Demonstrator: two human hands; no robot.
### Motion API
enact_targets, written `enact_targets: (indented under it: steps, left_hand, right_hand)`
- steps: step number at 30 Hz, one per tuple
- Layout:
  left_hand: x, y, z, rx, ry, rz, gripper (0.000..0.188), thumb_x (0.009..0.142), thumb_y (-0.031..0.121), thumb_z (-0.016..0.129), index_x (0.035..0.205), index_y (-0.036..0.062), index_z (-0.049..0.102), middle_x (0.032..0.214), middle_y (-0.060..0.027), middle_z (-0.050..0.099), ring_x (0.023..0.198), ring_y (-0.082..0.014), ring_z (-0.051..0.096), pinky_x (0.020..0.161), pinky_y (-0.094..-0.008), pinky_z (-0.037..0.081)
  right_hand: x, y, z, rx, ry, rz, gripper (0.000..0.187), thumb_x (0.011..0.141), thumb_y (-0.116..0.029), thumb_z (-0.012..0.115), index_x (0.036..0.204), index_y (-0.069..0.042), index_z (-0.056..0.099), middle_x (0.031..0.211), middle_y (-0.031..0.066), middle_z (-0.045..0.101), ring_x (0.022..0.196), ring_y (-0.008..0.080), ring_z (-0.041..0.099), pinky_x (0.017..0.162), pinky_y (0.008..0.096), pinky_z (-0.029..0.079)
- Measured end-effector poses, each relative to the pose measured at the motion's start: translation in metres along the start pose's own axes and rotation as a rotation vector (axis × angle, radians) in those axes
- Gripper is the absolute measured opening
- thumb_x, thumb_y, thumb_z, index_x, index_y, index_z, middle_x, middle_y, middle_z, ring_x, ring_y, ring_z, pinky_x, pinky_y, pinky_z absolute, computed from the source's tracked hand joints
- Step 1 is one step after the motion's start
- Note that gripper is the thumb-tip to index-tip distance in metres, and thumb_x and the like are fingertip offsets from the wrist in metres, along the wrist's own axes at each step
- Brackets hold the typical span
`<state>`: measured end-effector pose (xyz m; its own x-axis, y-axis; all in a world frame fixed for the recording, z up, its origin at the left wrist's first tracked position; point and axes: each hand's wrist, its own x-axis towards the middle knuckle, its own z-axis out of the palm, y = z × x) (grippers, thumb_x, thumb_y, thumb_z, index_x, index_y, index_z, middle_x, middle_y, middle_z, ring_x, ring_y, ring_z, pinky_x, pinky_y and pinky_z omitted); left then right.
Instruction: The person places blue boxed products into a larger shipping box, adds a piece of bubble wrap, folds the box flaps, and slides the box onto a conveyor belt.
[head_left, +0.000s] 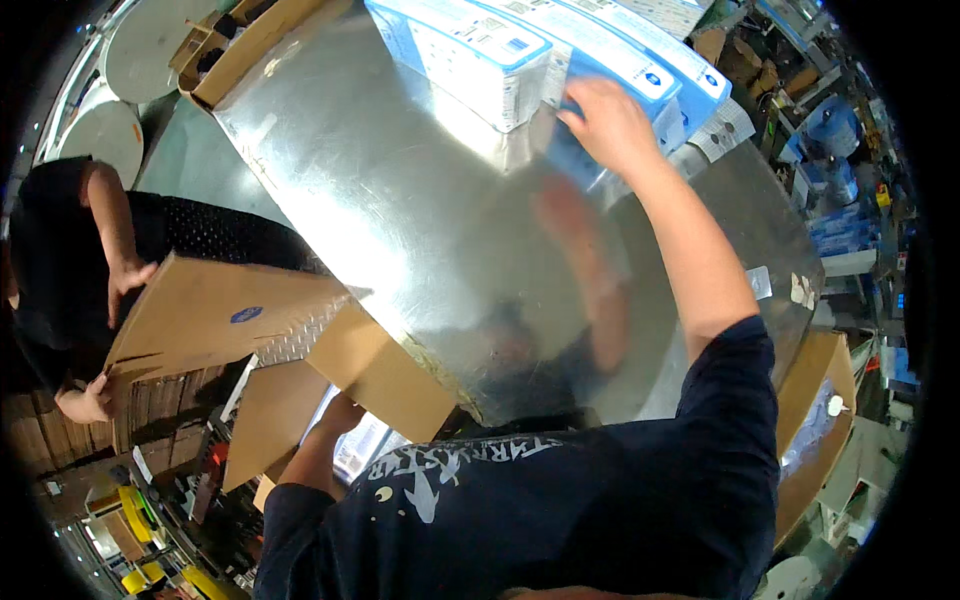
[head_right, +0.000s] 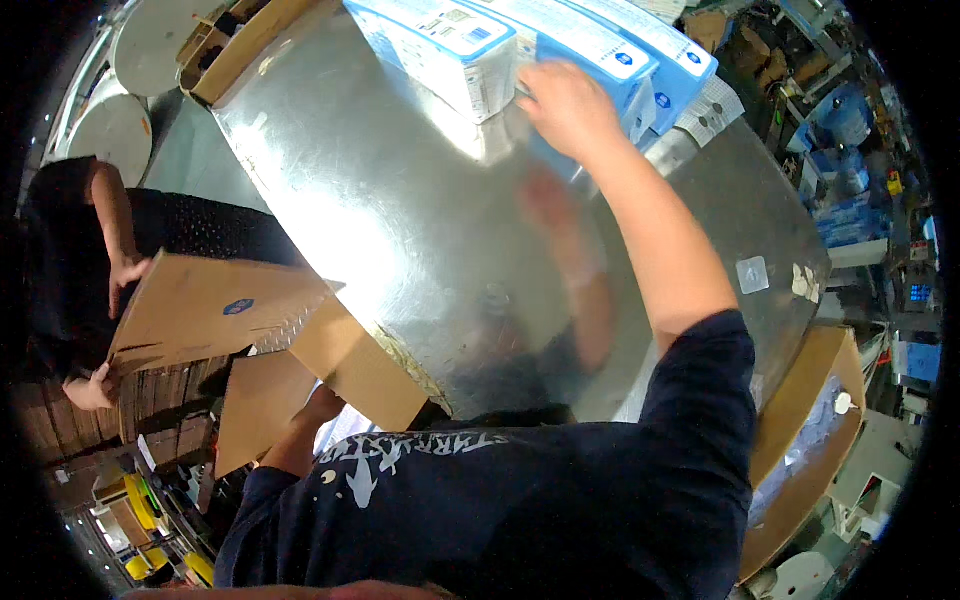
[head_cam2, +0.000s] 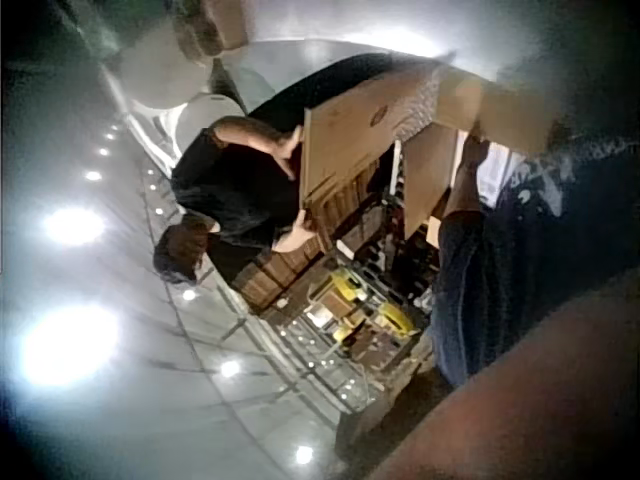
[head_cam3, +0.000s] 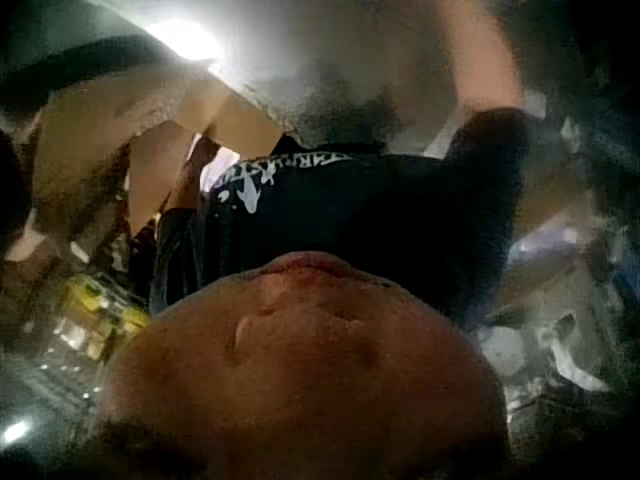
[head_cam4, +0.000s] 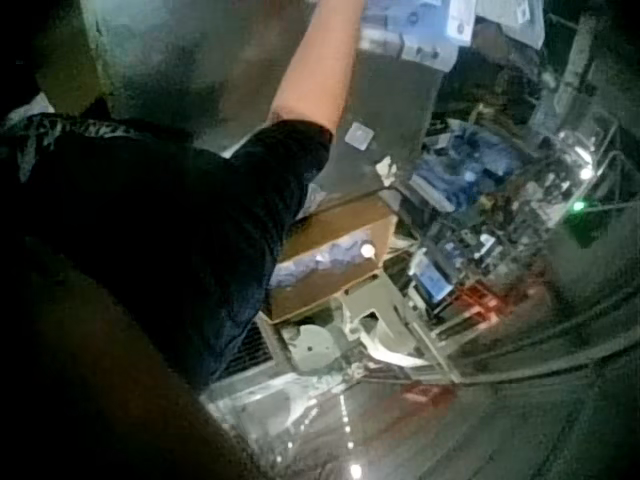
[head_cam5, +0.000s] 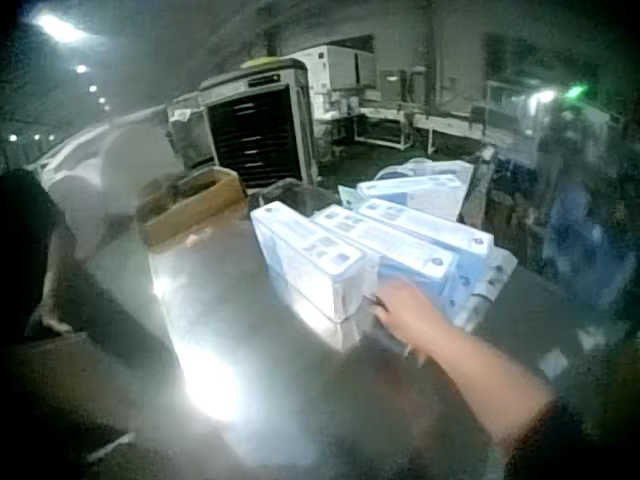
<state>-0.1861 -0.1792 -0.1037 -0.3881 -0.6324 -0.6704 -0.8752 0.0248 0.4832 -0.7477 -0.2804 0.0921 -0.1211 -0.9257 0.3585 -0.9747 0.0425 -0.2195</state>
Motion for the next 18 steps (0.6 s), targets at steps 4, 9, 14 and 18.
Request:
enact_targets:
  steps: [4,9,14,18]
  left_hand:
    - [0.007,-0.016,-0.009,-0.039,0.164,0.074,0.036,0.085,0.022,0.054,0.117,0.0063,0.05,0.11,-0.017,0.057,0.105,-0.0281,0.053,0.085,-0.0369,0.043]
    - [-0.018,0.001,-0.005,-0.213,0.014,-0.142,0.037,0.083,0.022,0.058,0.115,0.0049,0.053,0.109,-0.0144,0.059,0.094,-0.023,0.059,0.079,-0.0324,0.046]
    - [-0.046,-0.01,0.019,-0.134,0.044,-0.292,0.042,0.082,0.025,0.058,0.117,0.0035,0.052,0.11,-0.0155,0.058,0.098,-0.0243,0.058,0.083,-0.0323,0.045]
    - [-0.057,-0.013,-0.012,0.002,0.107,-0.154,0.036,0.083,0.023,0.055,0.113,0.0028,0.054,0.109,-0.018,0.058,0.095,-0.026,0.059,0.081,-0.034,0.046]
  right_hand:
    - [0.049,-0.008,0.014,-0.018,0.102,-0.137,0.016,0.077,-0.009,0.051,0.09,-0.007,0.059,0.093,0.0091,0.058,0.097,0.0279,0.052,0.08,0.0407,0.044]
    - [0.05,-0.004,0.018,-0.226,-0.023,-0.114,0.015,0.076,-0.008,0.049,0.082,-0.008,0.063,0.088,0.0073,0.06,0.1,0.0276,0.05,0.081,0.0391,0.043]
    - [0.019,-0.021,-0.04,0.143,-0.382,-0.086,0.016,0.076,-0.019,0.06,0.085,-0.005,0.063,0.084,0.0089,0.062,0.088,0.0259,0.056,0.073,0.0361,0.044]
    - [0.031,0.177,-0.067,-0.239,0.11,0.17,0.05,0.074,-0.031,0.064,0.116,-0.006,0.053,0.107,0.0149,0.059,0.091,0.0291,0.06,0.079,0.0367,0.046]
